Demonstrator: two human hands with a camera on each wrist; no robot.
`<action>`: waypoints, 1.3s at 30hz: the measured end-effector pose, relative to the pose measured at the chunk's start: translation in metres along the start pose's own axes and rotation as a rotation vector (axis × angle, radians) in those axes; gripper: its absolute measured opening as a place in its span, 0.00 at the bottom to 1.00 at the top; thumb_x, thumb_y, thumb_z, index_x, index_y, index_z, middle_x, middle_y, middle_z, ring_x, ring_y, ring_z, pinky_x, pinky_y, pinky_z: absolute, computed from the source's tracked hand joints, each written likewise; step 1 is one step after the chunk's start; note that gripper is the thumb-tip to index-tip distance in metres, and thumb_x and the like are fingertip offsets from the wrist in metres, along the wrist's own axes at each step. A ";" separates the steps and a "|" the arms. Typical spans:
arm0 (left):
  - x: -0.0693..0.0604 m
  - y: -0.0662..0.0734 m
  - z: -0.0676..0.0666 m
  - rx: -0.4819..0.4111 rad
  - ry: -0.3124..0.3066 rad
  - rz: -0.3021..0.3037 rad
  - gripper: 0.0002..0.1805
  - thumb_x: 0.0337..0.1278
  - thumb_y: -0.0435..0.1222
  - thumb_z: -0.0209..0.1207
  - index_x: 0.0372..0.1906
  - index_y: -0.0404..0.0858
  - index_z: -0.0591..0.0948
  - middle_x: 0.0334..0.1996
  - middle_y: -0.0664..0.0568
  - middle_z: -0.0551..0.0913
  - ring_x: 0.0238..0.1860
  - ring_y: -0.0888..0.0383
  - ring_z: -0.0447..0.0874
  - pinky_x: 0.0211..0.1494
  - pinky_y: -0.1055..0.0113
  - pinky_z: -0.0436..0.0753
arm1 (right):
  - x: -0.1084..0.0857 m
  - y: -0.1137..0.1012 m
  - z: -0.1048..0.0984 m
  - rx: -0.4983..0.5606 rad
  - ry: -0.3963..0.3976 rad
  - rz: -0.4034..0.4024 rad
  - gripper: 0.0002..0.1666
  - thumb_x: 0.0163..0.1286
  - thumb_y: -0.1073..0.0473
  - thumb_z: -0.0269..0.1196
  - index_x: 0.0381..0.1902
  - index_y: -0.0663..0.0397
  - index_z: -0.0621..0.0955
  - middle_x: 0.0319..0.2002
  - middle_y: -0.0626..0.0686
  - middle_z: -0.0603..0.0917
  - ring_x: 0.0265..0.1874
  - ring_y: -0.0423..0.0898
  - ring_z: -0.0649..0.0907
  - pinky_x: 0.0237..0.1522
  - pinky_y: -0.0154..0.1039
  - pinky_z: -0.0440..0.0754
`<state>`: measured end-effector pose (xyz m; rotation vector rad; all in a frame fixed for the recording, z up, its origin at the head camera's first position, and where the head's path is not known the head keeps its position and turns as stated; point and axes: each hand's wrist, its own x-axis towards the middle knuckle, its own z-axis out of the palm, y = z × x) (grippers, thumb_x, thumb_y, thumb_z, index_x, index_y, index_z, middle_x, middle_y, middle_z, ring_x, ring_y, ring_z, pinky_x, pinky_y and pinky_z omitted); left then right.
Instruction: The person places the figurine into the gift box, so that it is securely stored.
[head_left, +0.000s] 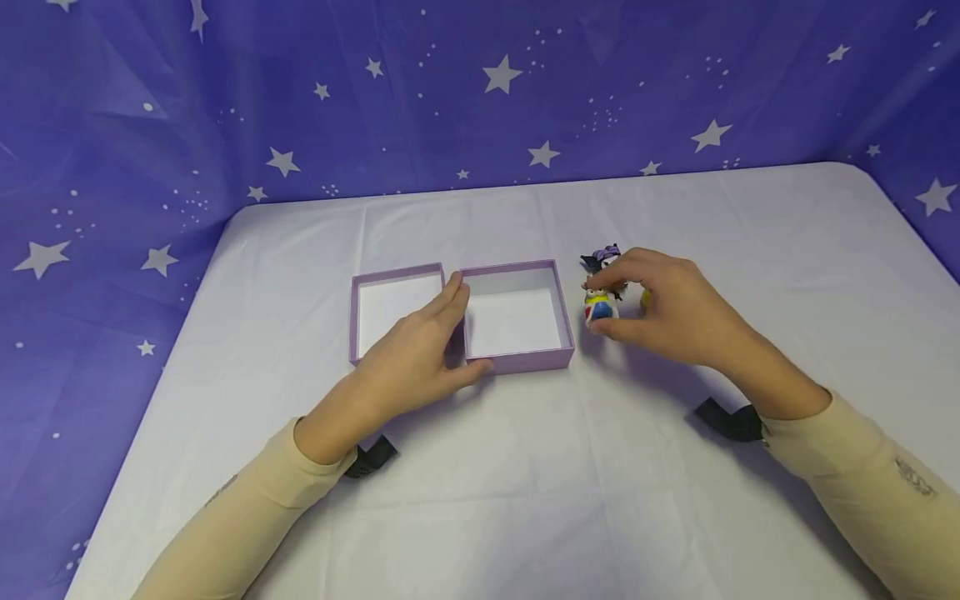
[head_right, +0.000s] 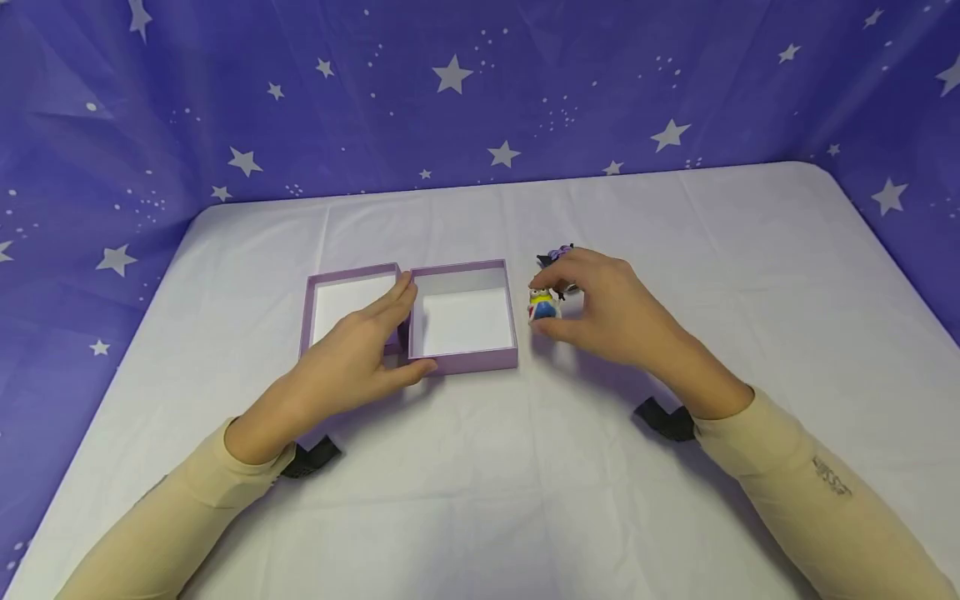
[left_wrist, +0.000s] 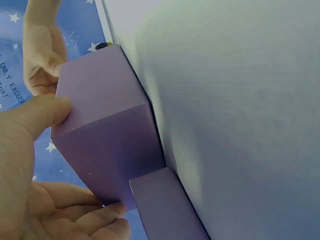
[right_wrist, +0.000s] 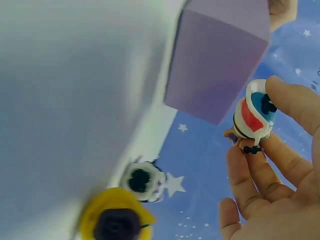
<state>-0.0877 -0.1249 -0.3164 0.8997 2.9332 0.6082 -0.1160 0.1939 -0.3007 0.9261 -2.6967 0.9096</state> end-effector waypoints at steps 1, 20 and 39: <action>0.000 0.000 0.000 -0.002 0.000 -0.001 0.54 0.54 0.58 0.64 0.73 0.26 0.57 0.74 0.35 0.53 0.61 0.43 0.74 0.61 0.57 0.75 | 0.002 -0.001 -0.001 0.008 0.010 -0.012 0.24 0.49 0.58 0.78 0.46 0.46 0.85 0.40 0.39 0.82 0.30 0.38 0.76 0.26 0.30 0.69; 0.001 -0.004 0.000 -0.011 -0.011 0.010 0.54 0.53 0.58 0.64 0.73 0.26 0.57 0.74 0.36 0.52 0.66 0.44 0.68 0.64 0.57 0.71 | 0.034 -0.028 0.013 0.120 -0.029 -0.053 0.24 0.50 0.59 0.78 0.47 0.47 0.84 0.41 0.39 0.82 0.42 0.40 0.80 0.45 0.43 0.76; 0.001 -0.004 0.000 -0.008 0.000 0.022 0.54 0.53 0.58 0.64 0.73 0.26 0.57 0.74 0.35 0.52 0.64 0.43 0.71 0.61 0.58 0.74 | 0.065 -0.044 0.056 0.110 -0.214 -0.102 0.23 0.52 0.56 0.76 0.46 0.53 0.83 0.41 0.45 0.81 0.42 0.41 0.79 0.47 0.40 0.77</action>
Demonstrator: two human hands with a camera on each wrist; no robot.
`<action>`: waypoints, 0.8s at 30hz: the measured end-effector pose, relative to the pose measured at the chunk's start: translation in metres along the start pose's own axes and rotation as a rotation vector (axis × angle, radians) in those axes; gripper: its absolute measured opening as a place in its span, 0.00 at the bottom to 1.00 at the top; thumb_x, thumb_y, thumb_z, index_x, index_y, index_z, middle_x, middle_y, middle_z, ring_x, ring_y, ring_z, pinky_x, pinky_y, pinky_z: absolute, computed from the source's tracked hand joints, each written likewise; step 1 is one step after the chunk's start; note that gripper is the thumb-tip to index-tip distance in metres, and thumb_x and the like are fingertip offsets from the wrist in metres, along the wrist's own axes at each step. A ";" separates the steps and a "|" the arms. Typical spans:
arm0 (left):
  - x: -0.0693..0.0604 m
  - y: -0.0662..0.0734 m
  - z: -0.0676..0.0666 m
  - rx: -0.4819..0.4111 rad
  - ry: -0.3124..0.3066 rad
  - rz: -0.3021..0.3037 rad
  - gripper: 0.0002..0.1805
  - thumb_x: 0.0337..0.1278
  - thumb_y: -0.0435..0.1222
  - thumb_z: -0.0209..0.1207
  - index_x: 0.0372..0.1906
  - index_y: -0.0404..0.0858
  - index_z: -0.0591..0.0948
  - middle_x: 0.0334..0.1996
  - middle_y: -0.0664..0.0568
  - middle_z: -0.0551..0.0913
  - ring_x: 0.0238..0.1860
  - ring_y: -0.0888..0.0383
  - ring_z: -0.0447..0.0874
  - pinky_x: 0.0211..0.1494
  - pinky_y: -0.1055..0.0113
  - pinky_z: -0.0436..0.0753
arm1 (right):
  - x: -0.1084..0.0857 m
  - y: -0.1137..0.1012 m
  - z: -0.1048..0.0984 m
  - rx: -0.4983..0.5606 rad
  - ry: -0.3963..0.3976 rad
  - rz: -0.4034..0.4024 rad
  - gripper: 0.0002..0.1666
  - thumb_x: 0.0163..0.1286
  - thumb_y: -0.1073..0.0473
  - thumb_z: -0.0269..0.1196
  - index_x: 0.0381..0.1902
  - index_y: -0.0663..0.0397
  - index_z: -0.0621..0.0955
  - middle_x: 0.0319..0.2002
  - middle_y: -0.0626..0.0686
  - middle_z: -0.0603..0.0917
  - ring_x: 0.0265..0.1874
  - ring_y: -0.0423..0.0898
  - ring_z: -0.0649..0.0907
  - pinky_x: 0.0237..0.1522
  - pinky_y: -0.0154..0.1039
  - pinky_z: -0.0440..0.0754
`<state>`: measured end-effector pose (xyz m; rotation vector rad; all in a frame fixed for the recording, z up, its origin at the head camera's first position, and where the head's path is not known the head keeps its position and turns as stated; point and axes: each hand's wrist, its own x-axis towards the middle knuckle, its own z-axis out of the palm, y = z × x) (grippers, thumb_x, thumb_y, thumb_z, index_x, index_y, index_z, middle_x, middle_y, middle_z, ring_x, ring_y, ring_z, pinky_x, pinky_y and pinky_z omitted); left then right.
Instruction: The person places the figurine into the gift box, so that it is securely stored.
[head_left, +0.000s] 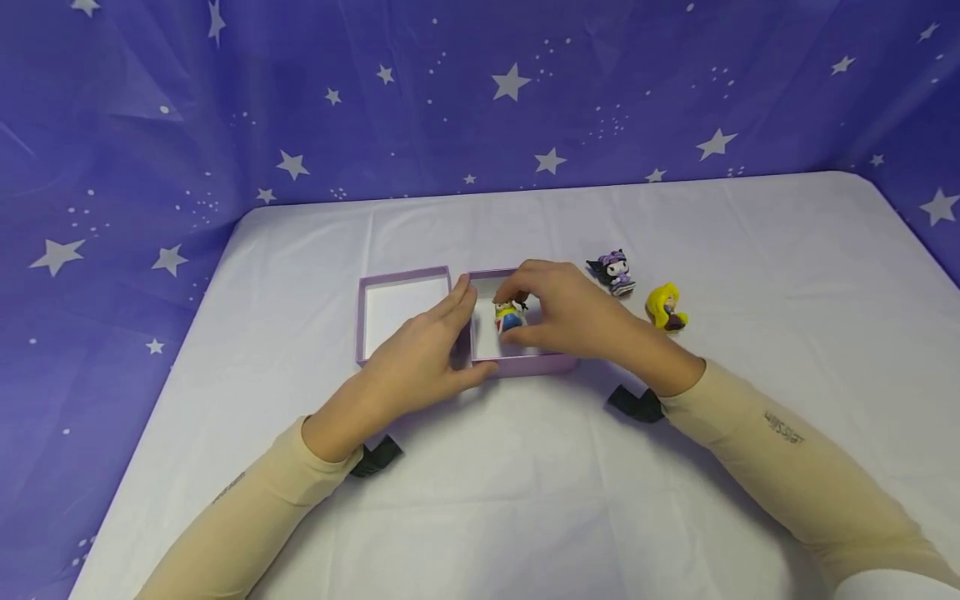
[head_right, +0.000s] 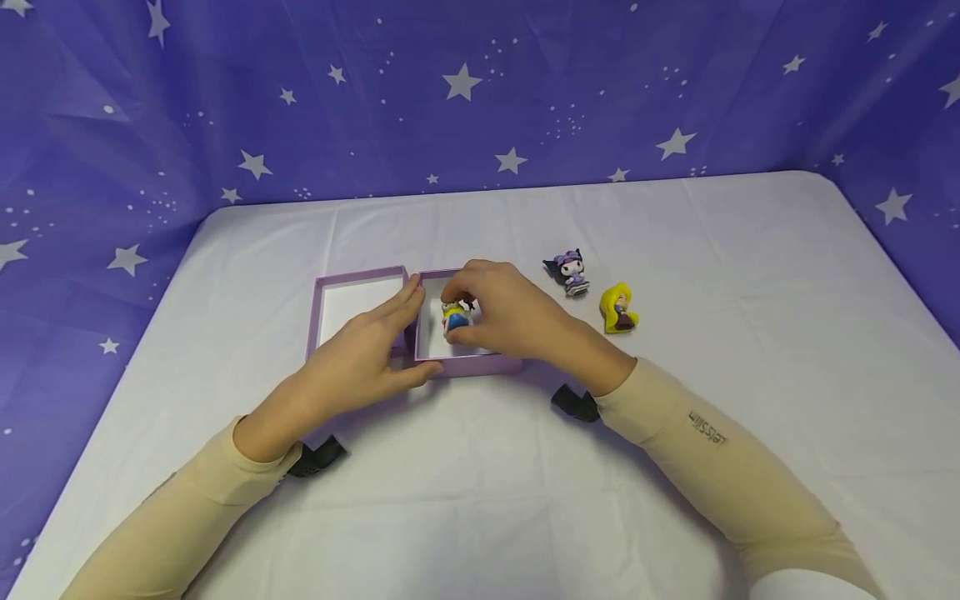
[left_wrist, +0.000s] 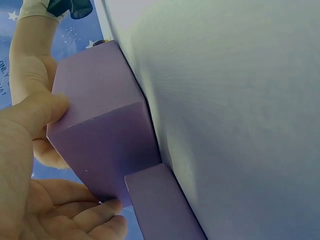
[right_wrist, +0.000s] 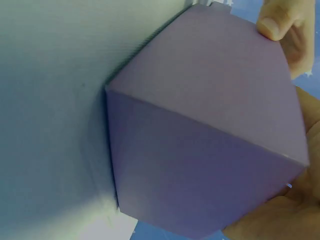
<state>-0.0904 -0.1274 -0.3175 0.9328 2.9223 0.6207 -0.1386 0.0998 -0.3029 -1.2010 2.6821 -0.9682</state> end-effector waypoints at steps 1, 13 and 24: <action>0.000 0.000 0.000 0.001 0.001 0.001 0.54 0.53 0.58 0.64 0.73 0.26 0.57 0.74 0.35 0.52 0.64 0.43 0.71 0.61 0.58 0.74 | 0.001 0.000 0.001 -0.003 -0.009 -0.001 0.23 0.52 0.56 0.76 0.45 0.53 0.84 0.41 0.45 0.82 0.41 0.41 0.80 0.47 0.41 0.77; -0.001 0.000 0.001 -0.001 0.014 0.010 0.54 0.53 0.57 0.64 0.74 0.28 0.57 0.74 0.35 0.53 0.61 0.43 0.74 0.59 0.57 0.76 | 0.016 -0.005 0.014 -0.044 -0.118 0.040 0.24 0.49 0.54 0.78 0.44 0.56 0.85 0.38 0.47 0.82 0.36 0.44 0.79 0.43 0.38 0.77; -0.001 0.000 0.001 -0.001 0.019 0.010 0.53 0.54 0.57 0.64 0.74 0.28 0.57 0.74 0.35 0.53 0.61 0.42 0.73 0.60 0.57 0.76 | 0.028 -0.007 0.021 -0.135 -0.253 0.048 0.18 0.49 0.53 0.79 0.34 0.52 0.83 0.30 0.45 0.80 0.29 0.41 0.77 0.34 0.36 0.76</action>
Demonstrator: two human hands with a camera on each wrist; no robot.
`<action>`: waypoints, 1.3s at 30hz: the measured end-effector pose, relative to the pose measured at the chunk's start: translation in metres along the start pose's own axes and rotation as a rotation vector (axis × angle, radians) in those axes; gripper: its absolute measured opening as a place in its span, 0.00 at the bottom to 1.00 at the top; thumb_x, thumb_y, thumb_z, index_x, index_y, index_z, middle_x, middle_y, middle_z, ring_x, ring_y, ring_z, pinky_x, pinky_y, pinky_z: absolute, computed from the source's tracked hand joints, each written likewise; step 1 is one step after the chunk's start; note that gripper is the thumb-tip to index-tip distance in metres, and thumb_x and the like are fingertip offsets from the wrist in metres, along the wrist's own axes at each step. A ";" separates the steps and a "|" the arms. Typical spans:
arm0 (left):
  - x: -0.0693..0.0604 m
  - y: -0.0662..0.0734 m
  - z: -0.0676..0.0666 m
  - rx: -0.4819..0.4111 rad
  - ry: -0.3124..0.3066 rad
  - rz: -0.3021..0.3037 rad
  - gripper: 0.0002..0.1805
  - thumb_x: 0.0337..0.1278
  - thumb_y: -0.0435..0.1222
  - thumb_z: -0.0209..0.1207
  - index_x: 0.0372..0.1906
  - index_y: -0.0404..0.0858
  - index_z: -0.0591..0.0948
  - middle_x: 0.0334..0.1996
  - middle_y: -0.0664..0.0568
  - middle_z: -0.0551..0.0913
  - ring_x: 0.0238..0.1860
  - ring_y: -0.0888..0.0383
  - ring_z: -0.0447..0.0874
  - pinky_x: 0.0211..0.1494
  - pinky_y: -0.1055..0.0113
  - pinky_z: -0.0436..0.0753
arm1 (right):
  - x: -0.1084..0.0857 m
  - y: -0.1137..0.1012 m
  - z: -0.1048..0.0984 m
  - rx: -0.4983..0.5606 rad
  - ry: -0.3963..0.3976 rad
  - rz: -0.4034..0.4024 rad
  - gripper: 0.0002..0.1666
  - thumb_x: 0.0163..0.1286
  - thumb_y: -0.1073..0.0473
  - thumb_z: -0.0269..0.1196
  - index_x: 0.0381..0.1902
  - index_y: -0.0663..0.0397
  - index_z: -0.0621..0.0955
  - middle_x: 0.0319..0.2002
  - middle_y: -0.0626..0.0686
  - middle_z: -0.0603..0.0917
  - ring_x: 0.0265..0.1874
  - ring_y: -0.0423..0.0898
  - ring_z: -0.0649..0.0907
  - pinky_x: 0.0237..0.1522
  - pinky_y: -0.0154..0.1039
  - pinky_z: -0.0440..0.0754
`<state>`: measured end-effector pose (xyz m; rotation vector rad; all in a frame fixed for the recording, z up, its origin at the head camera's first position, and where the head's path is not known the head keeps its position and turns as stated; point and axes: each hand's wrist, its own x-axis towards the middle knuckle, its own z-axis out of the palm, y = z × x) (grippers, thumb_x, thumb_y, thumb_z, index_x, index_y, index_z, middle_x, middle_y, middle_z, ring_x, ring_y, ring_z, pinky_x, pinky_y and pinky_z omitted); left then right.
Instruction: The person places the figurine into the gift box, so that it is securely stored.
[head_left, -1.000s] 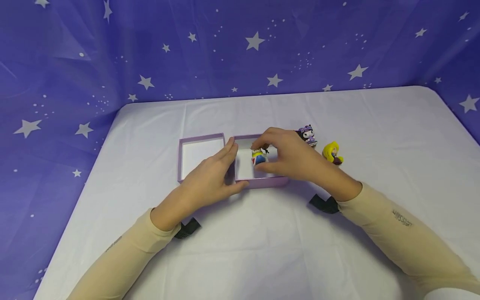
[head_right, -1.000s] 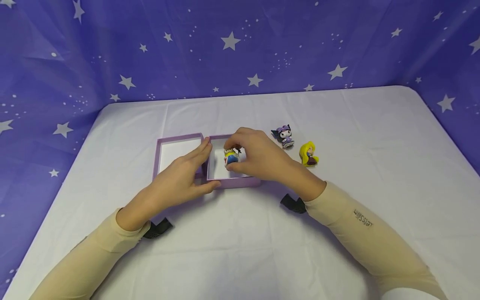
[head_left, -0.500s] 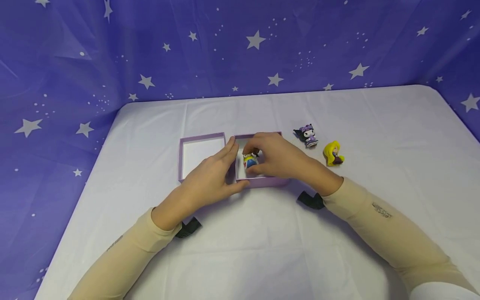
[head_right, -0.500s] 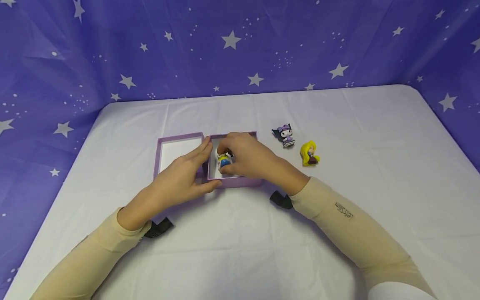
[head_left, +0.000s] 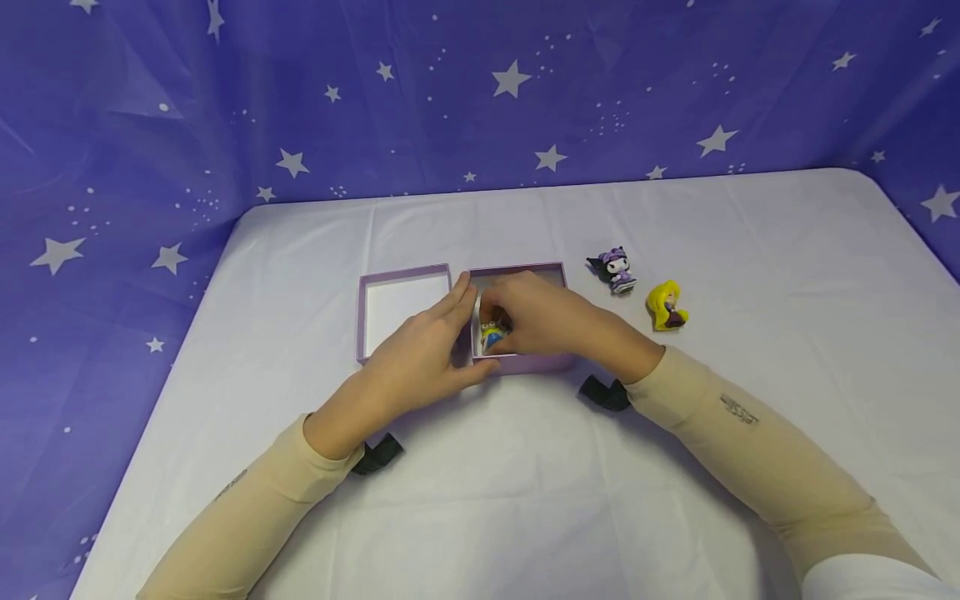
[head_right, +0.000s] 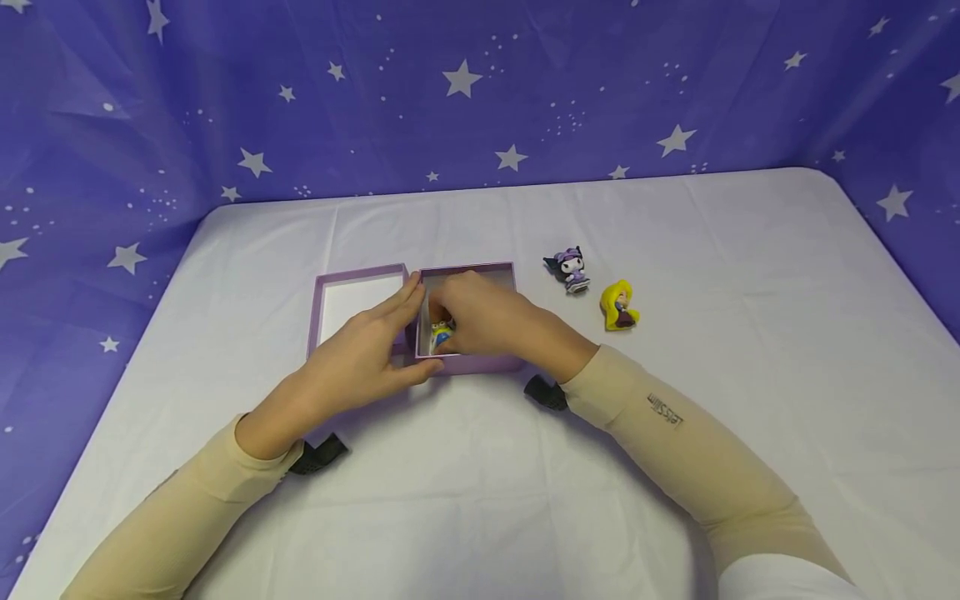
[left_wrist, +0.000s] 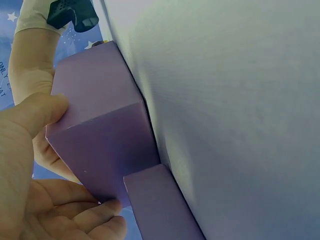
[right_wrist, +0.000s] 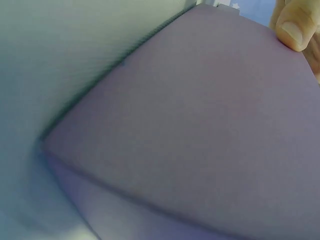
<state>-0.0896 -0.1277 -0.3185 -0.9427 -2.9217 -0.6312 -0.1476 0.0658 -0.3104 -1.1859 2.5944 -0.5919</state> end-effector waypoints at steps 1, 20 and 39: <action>0.000 0.000 0.000 0.000 -0.002 -0.002 0.53 0.54 0.57 0.64 0.74 0.28 0.57 0.74 0.35 0.53 0.61 0.42 0.73 0.60 0.57 0.76 | 0.001 0.000 0.000 -0.002 -0.012 -0.001 0.18 0.49 0.54 0.78 0.34 0.52 0.83 0.29 0.45 0.80 0.29 0.41 0.77 0.33 0.36 0.77; 0.000 0.002 -0.001 0.005 -0.018 -0.019 0.54 0.54 0.57 0.64 0.73 0.27 0.56 0.74 0.35 0.52 0.59 0.44 0.76 0.57 0.58 0.78 | -0.032 0.014 -0.020 0.149 0.158 -0.087 0.13 0.61 0.56 0.69 0.44 0.52 0.85 0.41 0.47 0.84 0.43 0.43 0.81 0.48 0.45 0.79; 0.001 0.002 0.001 0.021 -0.024 -0.021 0.54 0.54 0.58 0.64 0.73 0.26 0.57 0.75 0.36 0.51 0.65 0.44 0.69 0.61 0.57 0.74 | -0.093 0.094 -0.070 0.166 0.241 0.341 0.34 0.60 0.62 0.66 0.65 0.52 0.73 0.64 0.54 0.73 0.59 0.62 0.71 0.56 0.59 0.69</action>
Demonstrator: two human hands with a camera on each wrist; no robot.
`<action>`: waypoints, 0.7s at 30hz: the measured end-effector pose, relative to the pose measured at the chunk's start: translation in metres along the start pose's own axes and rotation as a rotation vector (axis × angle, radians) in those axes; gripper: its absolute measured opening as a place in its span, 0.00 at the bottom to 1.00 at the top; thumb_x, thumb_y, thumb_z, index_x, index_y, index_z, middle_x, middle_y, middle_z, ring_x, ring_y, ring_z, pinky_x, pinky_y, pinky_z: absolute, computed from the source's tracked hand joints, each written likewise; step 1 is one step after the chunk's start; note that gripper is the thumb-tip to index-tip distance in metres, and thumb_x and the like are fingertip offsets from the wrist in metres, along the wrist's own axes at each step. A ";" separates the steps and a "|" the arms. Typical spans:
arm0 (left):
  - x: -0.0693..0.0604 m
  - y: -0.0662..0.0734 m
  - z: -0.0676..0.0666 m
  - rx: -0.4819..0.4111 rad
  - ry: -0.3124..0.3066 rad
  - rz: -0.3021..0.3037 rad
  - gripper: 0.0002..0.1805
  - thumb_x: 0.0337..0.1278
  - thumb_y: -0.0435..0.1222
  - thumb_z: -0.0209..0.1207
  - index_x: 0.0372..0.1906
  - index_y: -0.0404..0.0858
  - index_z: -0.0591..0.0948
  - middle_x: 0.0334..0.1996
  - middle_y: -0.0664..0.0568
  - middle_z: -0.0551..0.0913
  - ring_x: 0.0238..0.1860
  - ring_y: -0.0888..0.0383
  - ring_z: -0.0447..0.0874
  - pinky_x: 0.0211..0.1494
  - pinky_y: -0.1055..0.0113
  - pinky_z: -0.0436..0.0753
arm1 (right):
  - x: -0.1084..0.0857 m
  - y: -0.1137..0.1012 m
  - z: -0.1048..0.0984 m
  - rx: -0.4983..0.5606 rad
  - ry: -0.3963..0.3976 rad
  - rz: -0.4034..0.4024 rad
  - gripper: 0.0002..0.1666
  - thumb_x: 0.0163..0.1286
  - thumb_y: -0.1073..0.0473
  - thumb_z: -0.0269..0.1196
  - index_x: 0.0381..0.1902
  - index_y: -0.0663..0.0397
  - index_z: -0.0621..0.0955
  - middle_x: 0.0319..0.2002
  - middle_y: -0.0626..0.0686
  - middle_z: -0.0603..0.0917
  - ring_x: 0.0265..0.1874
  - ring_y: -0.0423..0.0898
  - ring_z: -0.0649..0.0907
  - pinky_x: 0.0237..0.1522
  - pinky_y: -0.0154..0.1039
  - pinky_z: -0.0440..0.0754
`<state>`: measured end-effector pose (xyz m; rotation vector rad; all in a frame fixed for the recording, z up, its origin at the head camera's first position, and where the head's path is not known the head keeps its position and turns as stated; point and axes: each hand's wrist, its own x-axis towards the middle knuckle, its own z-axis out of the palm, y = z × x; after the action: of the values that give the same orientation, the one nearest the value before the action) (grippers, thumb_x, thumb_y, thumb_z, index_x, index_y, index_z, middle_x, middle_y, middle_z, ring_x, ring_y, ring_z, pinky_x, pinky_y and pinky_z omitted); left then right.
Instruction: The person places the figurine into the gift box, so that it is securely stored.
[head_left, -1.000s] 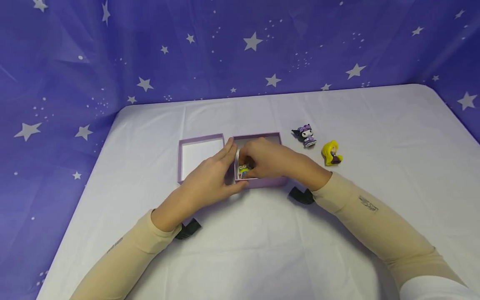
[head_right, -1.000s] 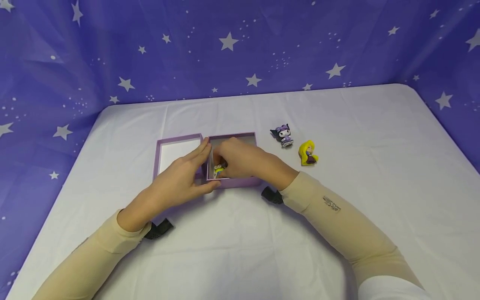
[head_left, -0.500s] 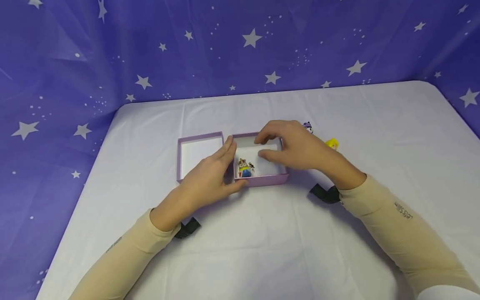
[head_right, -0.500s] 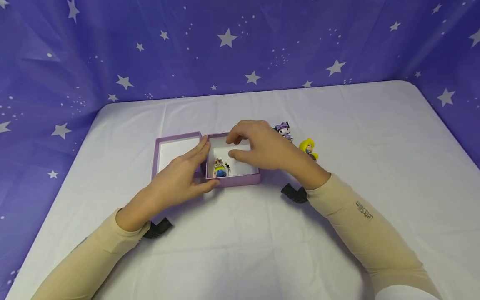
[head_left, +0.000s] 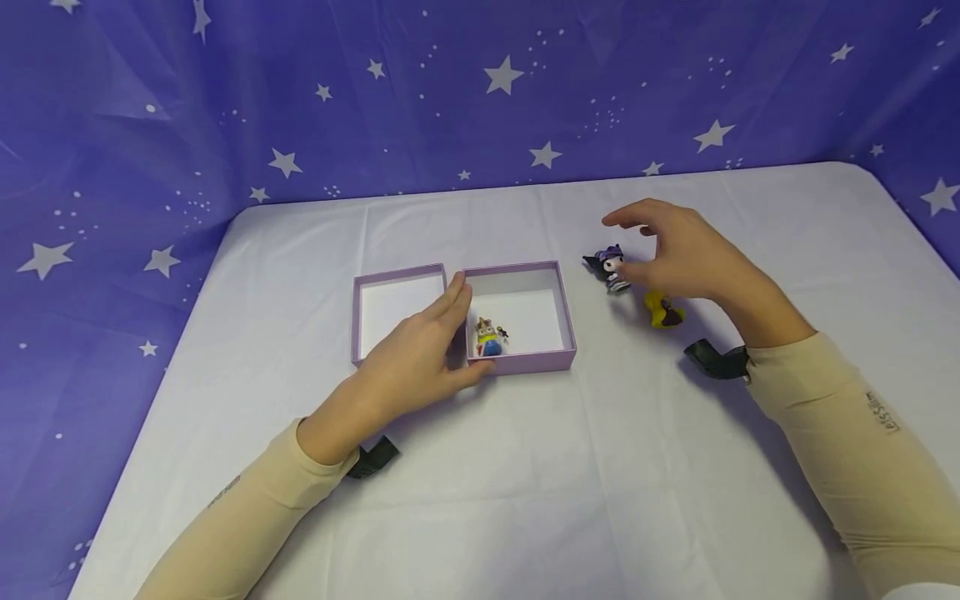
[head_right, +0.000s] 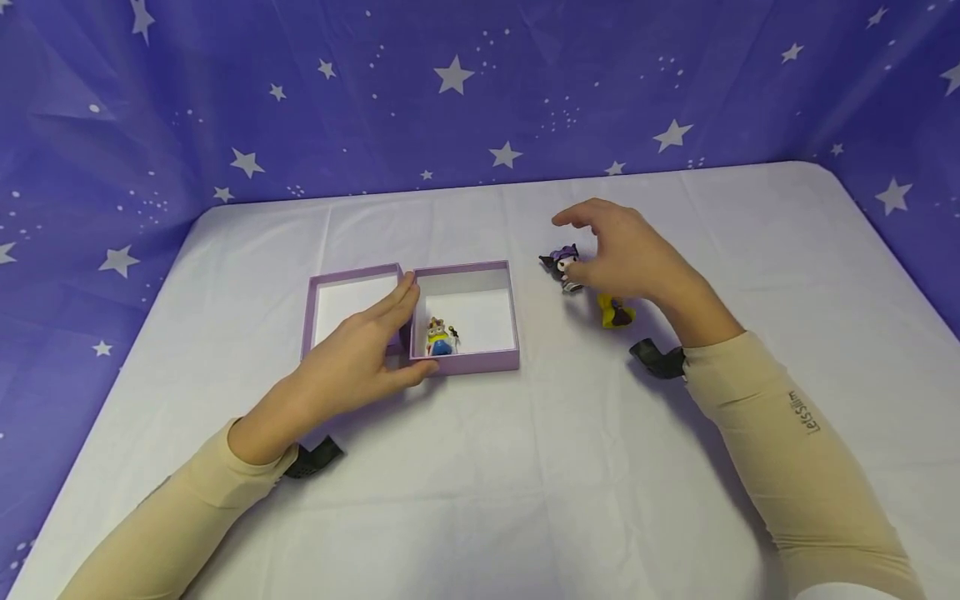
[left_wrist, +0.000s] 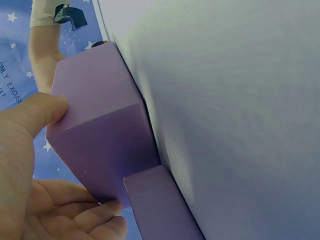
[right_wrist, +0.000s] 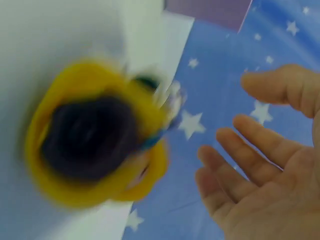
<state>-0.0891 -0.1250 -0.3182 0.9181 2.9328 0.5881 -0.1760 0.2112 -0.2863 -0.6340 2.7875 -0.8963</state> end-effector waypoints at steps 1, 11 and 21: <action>0.000 0.000 0.000 -0.001 -0.002 -0.001 0.54 0.54 0.58 0.64 0.73 0.26 0.57 0.75 0.36 0.51 0.65 0.44 0.69 0.61 0.57 0.74 | 0.000 0.005 -0.001 -0.015 -0.021 0.010 0.35 0.60 0.62 0.67 0.66 0.53 0.73 0.64 0.55 0.72 0.59 0.62 0.71 0.57 0.60 0.68; -0.003 0.000 0.000 -0.007 0.005 -0.008 0.54 0.54 0.58 0.64 0.73 0.26 0.57 0.74 0.36 0.51 0.64 0.43 0.70 0.61 0.57 0.74 | 0.010 0.027 0.007 -0.081 -0.174 0.043 0.42 0.56 0.60 0.73 0.68 0.52 0.71 0.68 0.60 0.69 0.68 0.60 0.63 0.65 0.63 0.60; -0.001 0.000 0.001 -0.004 0.010 0.002 0.53 0.54 0.58 0.64 0.73 0.26 0.58 0.74 0.36 0.52 0.64 0.43 0.70 0.61 0.57 0.74 | 0.011 0.030 0.013 -0.126 -0.141 0.068 0.38 0.56 0.59 0.73 0.65 0.54 0.73 0.64 0.61 0.73 0.67 0.61 0.66 0.65 0.62 0.60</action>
<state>-0.0883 -0.1257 -0.3192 0.9208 2.9388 0.5995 -0.1930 0.2219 -0.3143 -0.5913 2.7361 -0.6409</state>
